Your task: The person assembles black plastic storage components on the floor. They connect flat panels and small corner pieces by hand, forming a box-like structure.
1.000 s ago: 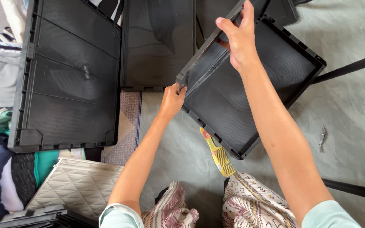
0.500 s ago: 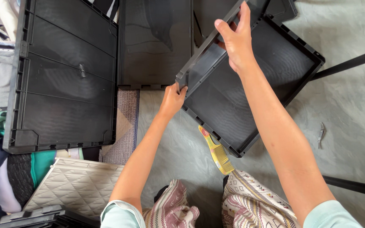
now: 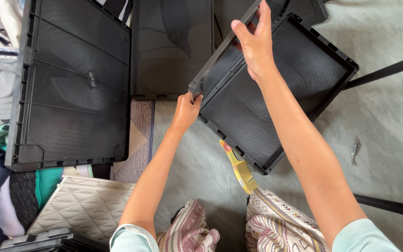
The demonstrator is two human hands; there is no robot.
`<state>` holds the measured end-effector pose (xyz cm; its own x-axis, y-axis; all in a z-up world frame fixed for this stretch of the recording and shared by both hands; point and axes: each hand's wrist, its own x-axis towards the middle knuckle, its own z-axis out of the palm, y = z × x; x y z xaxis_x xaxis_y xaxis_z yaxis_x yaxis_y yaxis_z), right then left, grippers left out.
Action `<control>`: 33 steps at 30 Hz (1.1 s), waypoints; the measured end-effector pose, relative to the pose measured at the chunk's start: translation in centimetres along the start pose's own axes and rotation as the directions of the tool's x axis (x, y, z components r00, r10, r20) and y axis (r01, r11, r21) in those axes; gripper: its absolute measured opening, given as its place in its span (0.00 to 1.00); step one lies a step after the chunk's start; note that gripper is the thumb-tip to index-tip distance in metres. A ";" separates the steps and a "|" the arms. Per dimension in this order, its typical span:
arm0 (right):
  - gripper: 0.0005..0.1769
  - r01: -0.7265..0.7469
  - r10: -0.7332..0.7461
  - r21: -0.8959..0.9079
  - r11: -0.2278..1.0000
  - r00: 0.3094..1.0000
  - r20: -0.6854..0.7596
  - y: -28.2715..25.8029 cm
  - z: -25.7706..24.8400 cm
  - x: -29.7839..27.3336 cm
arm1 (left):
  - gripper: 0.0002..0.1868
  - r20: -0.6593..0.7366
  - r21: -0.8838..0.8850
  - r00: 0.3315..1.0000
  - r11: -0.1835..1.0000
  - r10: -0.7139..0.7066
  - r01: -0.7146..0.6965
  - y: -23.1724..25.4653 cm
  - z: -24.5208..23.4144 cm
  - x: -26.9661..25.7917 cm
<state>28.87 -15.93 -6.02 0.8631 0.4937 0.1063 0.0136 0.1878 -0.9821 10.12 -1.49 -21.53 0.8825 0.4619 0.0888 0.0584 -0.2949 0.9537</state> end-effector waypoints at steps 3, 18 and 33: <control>0.47 -0.012 0.012 -0.050 0.999 1.000 -0.003 -0.1 -0.4 0.1 | 0.25 0.017 0.055 0.997 0.996 -0.072 0.071 0.1 0.5 0.4; 0.47 0.013 -0.024 -0.167 0.986 0.997 -0.069 1.1 0.6 -0.2 | 0.21 0.032 0.157 0.977 0.967 -0.209 0.202 -0.5 -0.6 0.4; 0.25 0.222 -0.410 -0.774 0.592 0.911 -0.052 0.9 0.5 0.2 | 0.14 0.124 0.055 0.981 0.988 -0.150 0.144 1.6 -1.5 0.9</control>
<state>28.81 -15.26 -6.84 0.8070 0.3281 0.4910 0.5905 -0.4369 -0.6786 10.32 -0.23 -19.51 0.9150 0.3931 -0.0914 0.2102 -0.2709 0.9394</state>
